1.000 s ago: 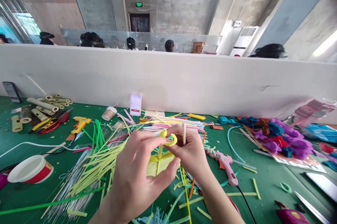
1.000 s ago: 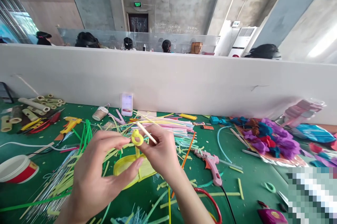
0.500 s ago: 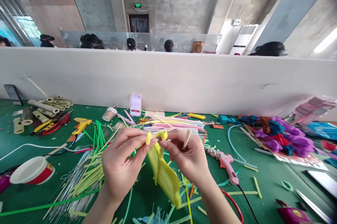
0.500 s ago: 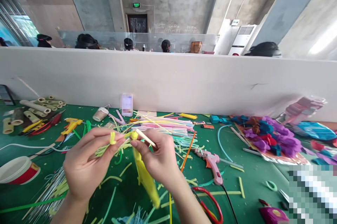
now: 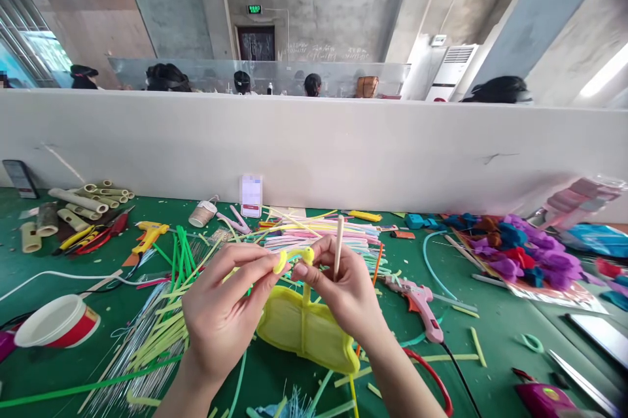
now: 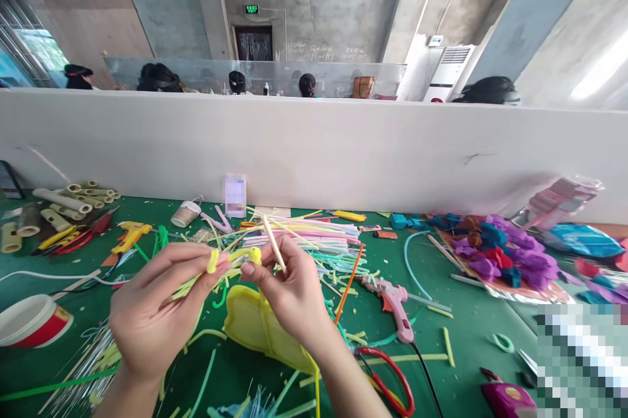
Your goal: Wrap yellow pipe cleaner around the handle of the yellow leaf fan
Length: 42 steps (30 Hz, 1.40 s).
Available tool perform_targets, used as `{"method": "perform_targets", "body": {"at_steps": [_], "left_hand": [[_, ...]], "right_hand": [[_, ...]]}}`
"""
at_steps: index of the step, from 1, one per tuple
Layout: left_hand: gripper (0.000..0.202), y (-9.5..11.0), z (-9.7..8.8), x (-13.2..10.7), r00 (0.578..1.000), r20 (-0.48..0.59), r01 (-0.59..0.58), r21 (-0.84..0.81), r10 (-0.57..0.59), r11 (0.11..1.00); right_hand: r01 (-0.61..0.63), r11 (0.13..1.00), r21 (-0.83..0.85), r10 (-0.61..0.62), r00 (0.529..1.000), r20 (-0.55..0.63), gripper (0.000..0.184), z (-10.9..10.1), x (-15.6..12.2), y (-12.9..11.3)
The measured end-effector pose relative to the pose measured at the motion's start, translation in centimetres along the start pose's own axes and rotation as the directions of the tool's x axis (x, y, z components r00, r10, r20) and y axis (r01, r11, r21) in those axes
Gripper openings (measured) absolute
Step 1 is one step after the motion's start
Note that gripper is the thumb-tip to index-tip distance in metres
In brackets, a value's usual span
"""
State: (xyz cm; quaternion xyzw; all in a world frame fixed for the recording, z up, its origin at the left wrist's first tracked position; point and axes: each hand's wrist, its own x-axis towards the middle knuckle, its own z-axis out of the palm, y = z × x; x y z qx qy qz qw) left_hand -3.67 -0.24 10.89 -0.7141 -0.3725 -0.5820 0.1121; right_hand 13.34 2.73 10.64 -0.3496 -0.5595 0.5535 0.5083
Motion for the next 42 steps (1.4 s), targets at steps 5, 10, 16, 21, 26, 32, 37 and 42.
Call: {"method": "perform_targets", "body": {"at_steps": [5, 10, 16, 21, 26, 32, 37, 42], "left_hand": [[0.028, -0.2, 0.4, -0.1, 1.0, 0.01, -0.005, -0.013, 0.006, 1.0], [0.027, -0.2, 0.3, 0.0, 1.0, 0.0, -0.003, -0.034, 0.003, 0.999], [0.029, 0.6, -0.3, 0.3, 0.996, 0.002, -0.088, -0.022, 0.088, 0.996], [0.03, 0.5, -0.1, 0.2, 0.997, -0.019, -0.071, 0.0, 0.071, 0.998], [0.031, 0.0, 0.1, 0.0, 0.996, -0.028, -0.086, 0.039, 0.087, 0.996], [0.027, -0.1, 0.1, -0.1, 0.993, 0.003, -0.117, 0.079, 0.117, 0.99], [0.026, -0.1, 0.1, 0.0, 0.991, 0.018, -0.136, 0.093, 0.135, 0.986], [0.027, -0.5, 0.2, -0.1, 0.993, 0.007, -0.12, 0.09, 0.12, 0.989]], "right_hand": [[0.02, 0.998, -0.052, -0.022, 0.999, -0.049, 0.024, -0.9, -0.5, -0.7], [0.268, 0.856, -0.443, -0.276, 0.96, 0.049, 0.005, -2.6, -0.4, -1.3], [0.488, 0.687, -0.539, -0.494, 0.857, 0.146, 0.008, -3.0, 0.3, -3.2], [0.446, 0.734, -0.512, -0.427, 0.889, 0.163, 0.006, -3.0, 0.9, -3.2], [0.291, 0.91, -0.294, -0.22, 0.943, 0.251, 0.02, -3.3, 1.3, -1.8], [0.118, 0.969, -0.216, -0.081, 0.981, 0.174, 0.031, -2.5, 1.1, -0.7], [0.149, 0.928, -0.342, -0.182, 0.981, -0.064, 0.021, -1.6, 1.2, -0.5], [0.133, 0.918, -0.374, -0.153, 0.988, -0.024, 0.011, -2.5, 0.8, -1.3]]}}
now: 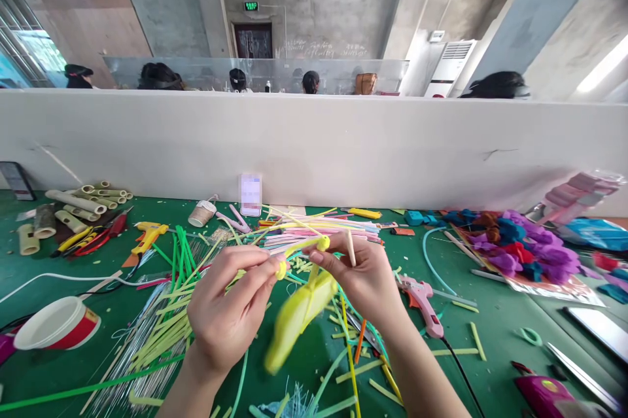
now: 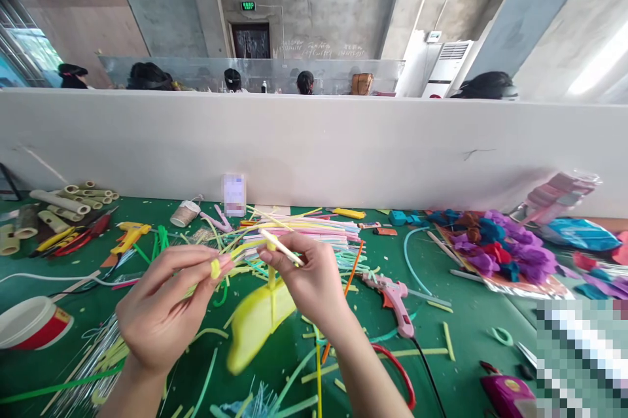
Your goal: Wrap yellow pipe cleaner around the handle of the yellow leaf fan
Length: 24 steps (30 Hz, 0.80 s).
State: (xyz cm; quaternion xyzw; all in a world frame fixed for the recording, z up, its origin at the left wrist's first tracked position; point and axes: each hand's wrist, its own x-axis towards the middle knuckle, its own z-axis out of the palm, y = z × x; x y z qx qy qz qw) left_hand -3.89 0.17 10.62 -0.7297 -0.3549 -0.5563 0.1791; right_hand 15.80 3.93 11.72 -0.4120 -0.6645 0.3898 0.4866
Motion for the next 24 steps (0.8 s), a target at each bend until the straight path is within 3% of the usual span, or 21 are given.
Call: {"method": "perform_targets", "body": {"at_steps": [4, 7, 9, 12, 14, 17, 20, 24], "left_hand": [[0.027, -0.2, 0.0, -0.1, 1.0, -0.026, 0.016, 0.008, -0.016, 1.0], [0.025, -0.1, 0.0, 0.0, 1.0, -0.027, 0.008, 0.007, -0.008, 1.0], [0.024, 0.0, 0.1, 0.1, 1.0, -0.023, 0.006, 0.004, -0.006, 1.0], [0.025, 0.0, 0.2, 0.1, 1.0, -0.022, 0.005, -0.001, -0.005, 1.0], [0.025, 0.0, 0.2, 0.0, 1.0, -0.027, 0.003, 0.001, -0.003, 1.0], [0.026, -0.1, 0.2, -0.2, 1.0, -0.016, 0.007, 0.006, -0.007, 1.0], [0.026, -0.1, 0.2, -0.3, 1.0, -0.012, 0.022, 0.0, -0.022, 1.0], [0.024, -0.4, 0.0, -0.2, 0.998, -0.045, 0.047, 0.004, -0.047, 0.999]], "right_hand": [[0.01, 0.998, 0.056, -0.027, 0.955, 0.295, 0.023, -2.0, 0.0, -0.3], [0.028, 1.0, -0.002, -0.026, 0.942, 0.334, 0.025, -2.2, -0.2, -0.4], [-0.001, 1.0, -0.008, 0.003, 0.959, 0.284, 0.02, -1.5, -0.5, -0.3], [-0.108, 0.994, 0.027, 0.105, 0.992, 0.073, 0.025, 0.1, -0.9, -0.1], [-0.175, 0.98, 0.097, 0.182, 0.981, -0.065, 0.028, 0.7, -1.1, 0.0], [-0.173, 0.977, 0.122, 0.192, 0.968, -0.164, 0.029, 0.9, -1.4, 0.0], [-0.104, 0.99, 0.09, 0.119, 0.975, -0.188, 0.026, 0.4, -1.7, -0.1], [-0.024, 0.998, 0.051, 0.026, 0.999, -0.029, 0.018, -0.6, -1.8, -0.5]]}}
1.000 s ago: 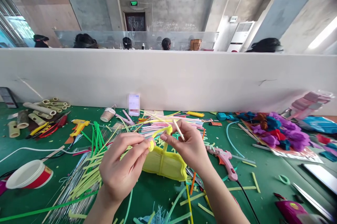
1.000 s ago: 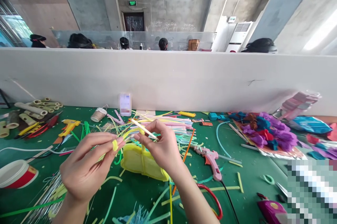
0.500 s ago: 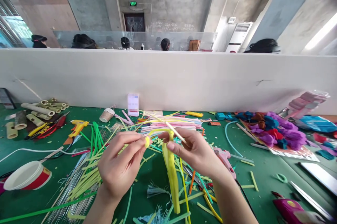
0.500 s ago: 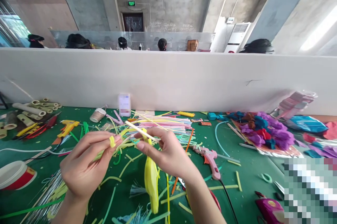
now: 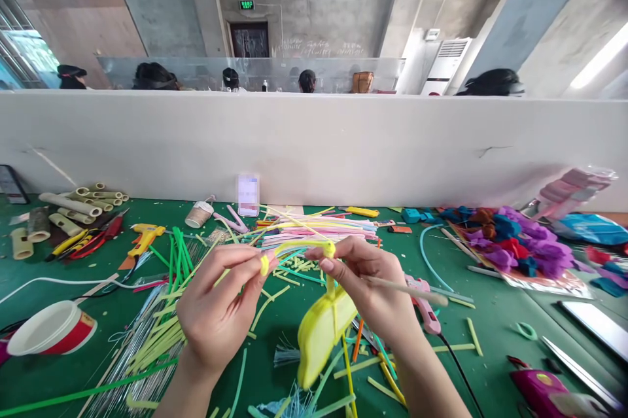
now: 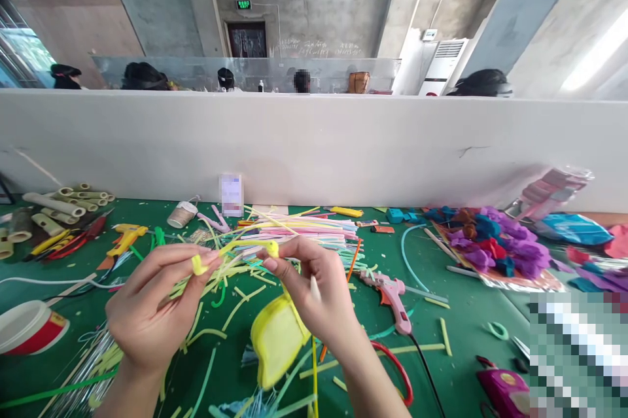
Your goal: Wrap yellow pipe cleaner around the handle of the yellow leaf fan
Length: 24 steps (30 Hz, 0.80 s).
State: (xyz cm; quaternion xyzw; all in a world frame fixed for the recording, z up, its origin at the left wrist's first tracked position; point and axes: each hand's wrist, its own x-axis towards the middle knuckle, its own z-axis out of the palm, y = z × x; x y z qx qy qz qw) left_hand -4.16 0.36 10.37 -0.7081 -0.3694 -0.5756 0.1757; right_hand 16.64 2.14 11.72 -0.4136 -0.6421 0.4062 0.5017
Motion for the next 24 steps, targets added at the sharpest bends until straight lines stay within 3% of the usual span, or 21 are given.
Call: {"method": "perform_targets", "body": {"at_steps": [3, 9, 15, 18, 21, 24], "left_hand": [[0.022, -0.2, -0.1, 0.1, 0.999, -0.032, 0.025, 0.016, -0.025, 1.0], [0.021, -0.2, 0.2, 0.1, 0.985, -0.101, 0.139, -0.006, -0.139, 0.99], [0.023, -0.2, 0.1, -0.1, 0.991, -0.074, 0.108, -0.02, -0.109, 0.994], [0.024, -0.3, 0.2, -0.1, 0.995, -0.061, 0.082, -0.003, -0.082, 0.997], [0.025, -0.3, 0.2, -0.1, 0.995, -0.074, 0.064, 0.001, -0.064, 0.998], [0.027, -0.2, 0.1, 0.0, 0.996, -0.084, 0.039, 0.016, -0.037, 0.999]], "right_hand": [[0.062, 0.996, -0.061, -0.053, 0.988, 0.144, 0.014, -0.6, 0.1, -0.6], [0.187, 0.981, 0.05, -0.193, 0.919, 0.345, 0.02, -0.9, 0.5, -0.8], [0.127, 0.987, 0.098, -0.156, 0.902, 0.402, 0.026, -0.5, 0.6, 0.3], [0.107, 0.993, 0.052, -0.118, 0.939, 0.324, 0.02, 0.2, 0.3, 0.6], [0.056, 0.998, 0.004, -0.056, 0.998, 0.039, 0.021, 1.2, 0.2, 1.0], [0.059, 0.998, -0.004, -0.059, 0.989, -0.134, 0.024, 1.7, 0.2, 1.3]]}}
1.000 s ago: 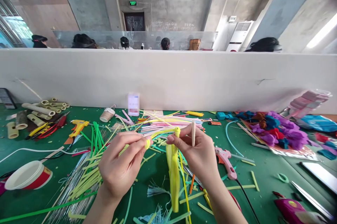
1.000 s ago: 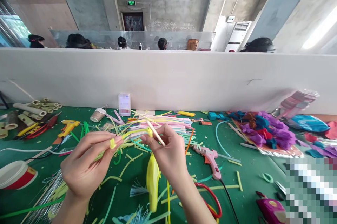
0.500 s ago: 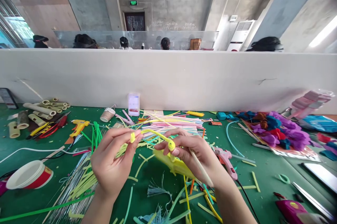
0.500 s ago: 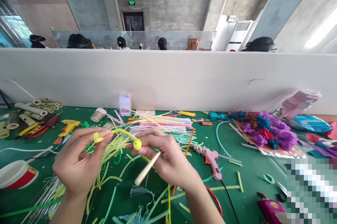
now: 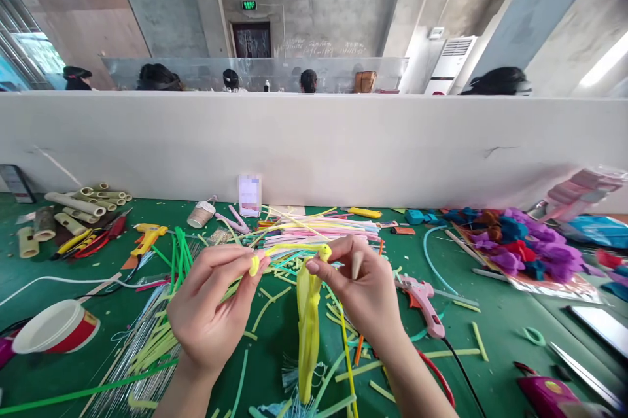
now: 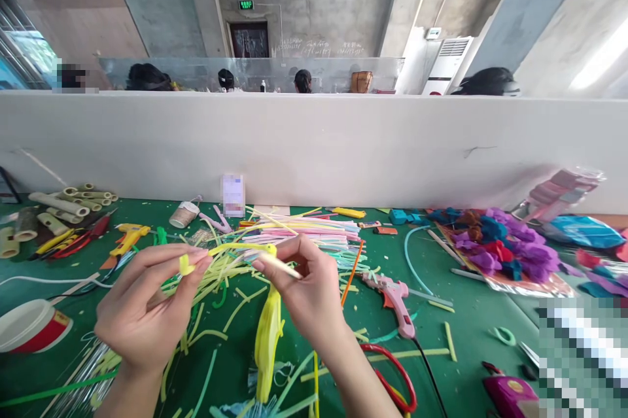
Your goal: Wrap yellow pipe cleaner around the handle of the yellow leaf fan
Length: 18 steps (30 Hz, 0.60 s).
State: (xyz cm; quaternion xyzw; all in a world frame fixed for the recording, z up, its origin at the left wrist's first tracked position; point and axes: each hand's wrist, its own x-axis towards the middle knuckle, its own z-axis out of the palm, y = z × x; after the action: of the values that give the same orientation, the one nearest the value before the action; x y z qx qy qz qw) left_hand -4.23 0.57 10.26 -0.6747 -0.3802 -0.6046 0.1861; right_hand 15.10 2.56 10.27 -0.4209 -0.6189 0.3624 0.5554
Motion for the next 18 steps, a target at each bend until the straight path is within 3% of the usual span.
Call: {"method": "perform_targets", "body": {"at_steps": [3, 6, 9, 13, 16, 18], "left_hand": [[0.026, 0.0, 0.0, 0.0, 1.0, 0.004, -0.015, 0.009, 0.015, 1.0], [0.026, -0.2, 0.1, -0.1, 1.0, -0.002, -0.002, 0.017, 0.002, 1.0], [0.027, -0.5, 0.1, -0.2, 1.0, -0.024, 0.008, 0.021, -0.007, 1.0], [0.029, -0.6, 0.0, -0.2, 1.0, -0.018, -0.008, 0.032, 0.008, 0.999], [0.028, -0.6, -0.1, -0.1, 1.0, -0.019, -0.018, 0.033, 0.019, 0.999], [0.027, -0.6, -0.1, -0.1, 0.999, -0.032, -0.026, 0.033, 0.027, 0.999]], "right_hand": [[-0.031, 0.999, 0.029, 0.03, 0.999, 0.044, 0.022, -0.4, -0.1, 0.1], [-0.065, 0.995, 0.071, 0.046, 0.967, 0.25, 0.018, -1.7, 0.2, -0.4], [0.011, 1.0, 0.001, -0.011, 0.915, 0.404, 0.02, -3.2, 0.5, -1.4], [0.099, 0.984, -0.15, -0.029, 0.912, 0.409, 0.022, -3.8, 0.3, -2.5], [0.039, 0.986, -0.164, 0.025, 0.928, 0.371, 0.012, -3.1, -0.3, -2.4], [-0.008, 0.985, -0.174, 0.055, 0.962, 0.268, 0.014, -2.4, -0.5, -2.0]]}}
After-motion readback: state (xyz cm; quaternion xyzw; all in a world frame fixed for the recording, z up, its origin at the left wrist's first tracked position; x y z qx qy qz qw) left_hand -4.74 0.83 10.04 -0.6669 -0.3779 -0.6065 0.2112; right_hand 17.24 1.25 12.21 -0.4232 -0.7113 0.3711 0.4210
